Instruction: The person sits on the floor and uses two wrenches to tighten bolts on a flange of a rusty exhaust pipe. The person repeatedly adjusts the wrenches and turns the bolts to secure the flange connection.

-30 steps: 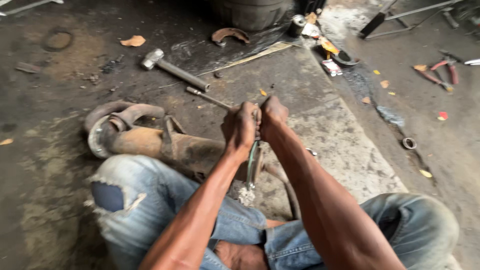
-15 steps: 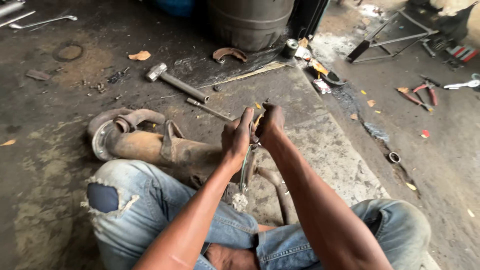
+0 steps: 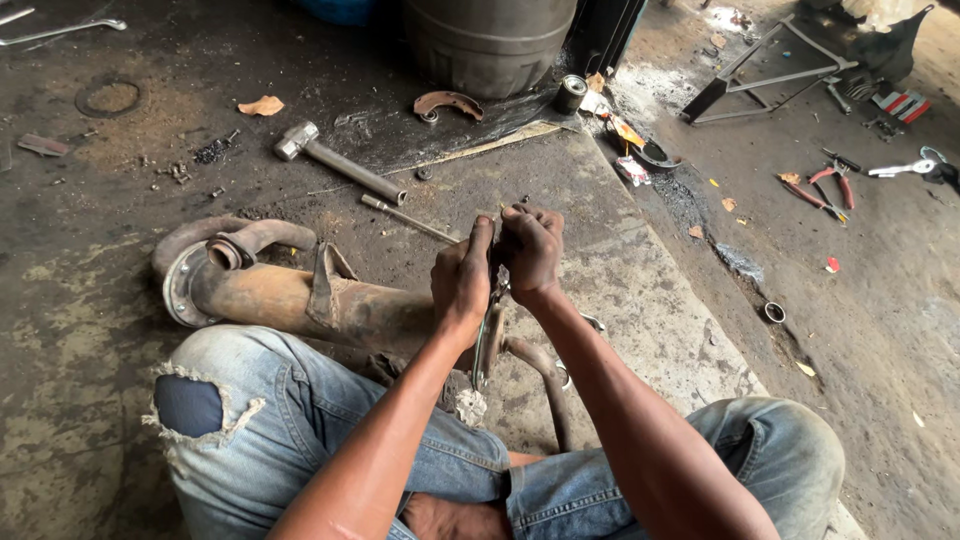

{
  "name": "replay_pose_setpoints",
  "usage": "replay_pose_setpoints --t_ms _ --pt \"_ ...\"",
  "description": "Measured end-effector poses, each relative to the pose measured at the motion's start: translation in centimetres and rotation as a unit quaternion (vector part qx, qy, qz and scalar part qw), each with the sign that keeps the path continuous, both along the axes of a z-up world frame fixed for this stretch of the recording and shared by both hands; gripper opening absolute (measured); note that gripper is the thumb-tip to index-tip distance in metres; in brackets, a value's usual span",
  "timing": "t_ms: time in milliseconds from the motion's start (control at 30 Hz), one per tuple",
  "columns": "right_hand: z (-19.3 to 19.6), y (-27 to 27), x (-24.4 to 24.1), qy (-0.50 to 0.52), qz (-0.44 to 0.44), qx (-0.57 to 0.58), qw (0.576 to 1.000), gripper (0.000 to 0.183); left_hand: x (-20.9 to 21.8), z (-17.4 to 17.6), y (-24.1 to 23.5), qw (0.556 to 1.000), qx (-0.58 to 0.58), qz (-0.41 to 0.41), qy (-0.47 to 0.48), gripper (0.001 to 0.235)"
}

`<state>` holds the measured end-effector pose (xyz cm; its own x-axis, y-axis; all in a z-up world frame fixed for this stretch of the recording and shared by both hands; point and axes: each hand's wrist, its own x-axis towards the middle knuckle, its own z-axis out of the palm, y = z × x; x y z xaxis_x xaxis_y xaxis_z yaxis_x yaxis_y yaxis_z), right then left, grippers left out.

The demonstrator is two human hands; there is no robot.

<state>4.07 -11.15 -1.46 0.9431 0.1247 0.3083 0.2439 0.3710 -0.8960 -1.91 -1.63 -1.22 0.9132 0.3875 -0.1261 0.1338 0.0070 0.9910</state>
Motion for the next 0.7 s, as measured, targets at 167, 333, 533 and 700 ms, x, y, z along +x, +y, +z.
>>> replay_pose_setpoints --t_ms 167,333,533,700 --pt "0.0 0.0 -0.4 -0.004 0.012 -0.003 1.0 0.036 0.1 -0.1 0.1 1.0 -0.017 0.014 -0.009 0.072" --pt "-0.7 -0.3 -1.1 -0.011 0.022 -0.009 1.0 0.037 -0.4 1.1 0.1 0.999 0.006 0.03 0.04 0.073" --pt "-0.8 -0.5 -1.5 -0.017 0.009 -0.01 1.0 0.036 -0.7 1.7 0.0 0.999 0.023 0.037 0.032 0.075" --pt "-0.1 -0.6 -1.6 -0.041 0.013 -0.019 0.999 0.036 -0.5 0.5 0.1 0.998 0.03 0.046 0.008 0.075"
